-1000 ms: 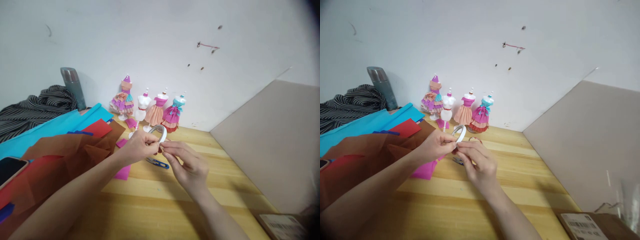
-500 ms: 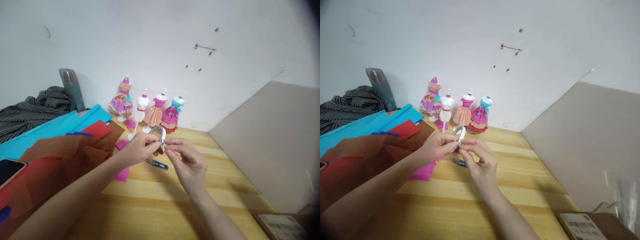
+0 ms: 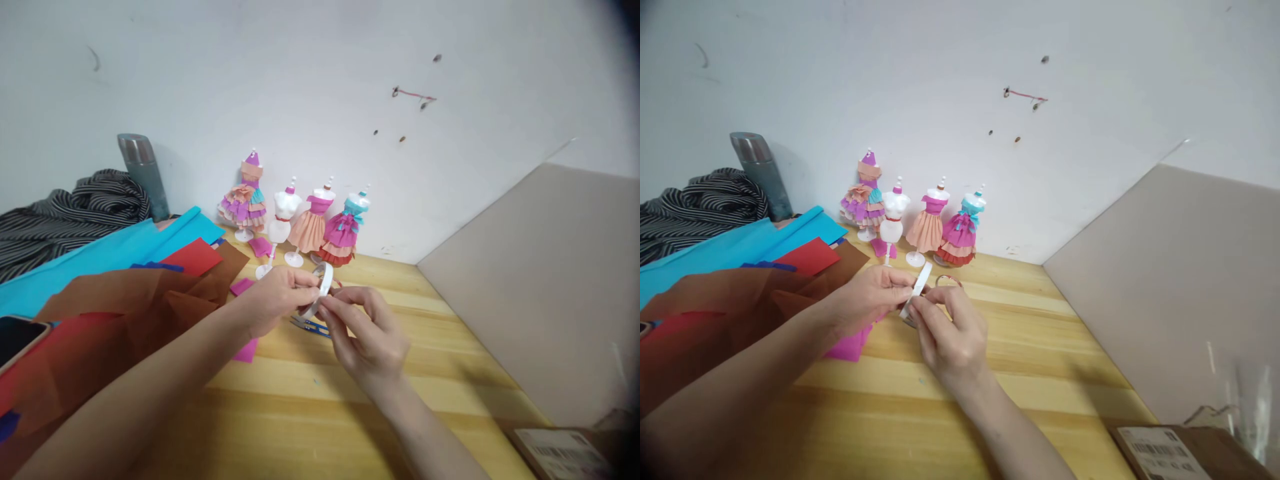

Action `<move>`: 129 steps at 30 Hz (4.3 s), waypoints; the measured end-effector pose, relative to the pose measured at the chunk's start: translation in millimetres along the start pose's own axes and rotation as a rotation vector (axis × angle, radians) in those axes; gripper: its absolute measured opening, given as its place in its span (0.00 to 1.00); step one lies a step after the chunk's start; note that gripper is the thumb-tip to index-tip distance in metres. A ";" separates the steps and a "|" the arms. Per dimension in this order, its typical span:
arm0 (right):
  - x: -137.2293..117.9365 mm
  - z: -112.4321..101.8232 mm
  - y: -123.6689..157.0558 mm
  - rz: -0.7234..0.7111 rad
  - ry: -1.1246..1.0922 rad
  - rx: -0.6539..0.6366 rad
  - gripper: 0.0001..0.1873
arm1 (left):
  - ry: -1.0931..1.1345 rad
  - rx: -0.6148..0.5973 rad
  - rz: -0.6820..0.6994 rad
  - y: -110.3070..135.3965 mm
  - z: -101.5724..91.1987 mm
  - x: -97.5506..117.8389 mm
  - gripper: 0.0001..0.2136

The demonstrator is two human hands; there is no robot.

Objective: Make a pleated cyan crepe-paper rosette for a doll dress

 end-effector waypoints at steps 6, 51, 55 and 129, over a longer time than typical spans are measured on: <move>-3.2 14.4 2.1 -0.021 0.180 -0.141 0.13 | 0.201 0.172 -0.125 0.0 -16.0 -12.9 0.13; 27.6 -1.2 -9.7 0.334 -0.214 -0.054 0.02 | -0.514 0.222 0.216 5.6 -1.4 25.3 0.07; 36.4 10.2 -6.8 0.500 -0.236 -0.184 0.09 | -1.078 0.114 0.316 10.2 9.8 31.5 0.10; 112.1 95.4 51.5 0.652 0.057 -1.137 0.07 | 0.257 0.181 0.100 4.7 -30.9 63.5 0.08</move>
Point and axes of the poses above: each hand's wrist, its own y-axis away from the middle knuckle, its own z-axis out of the palm, x = y × z, the point moved 7 cm from there along -y, towards the middle knuckle, and after that the axes turned 10 degrees about z, right-handed, at the moved point
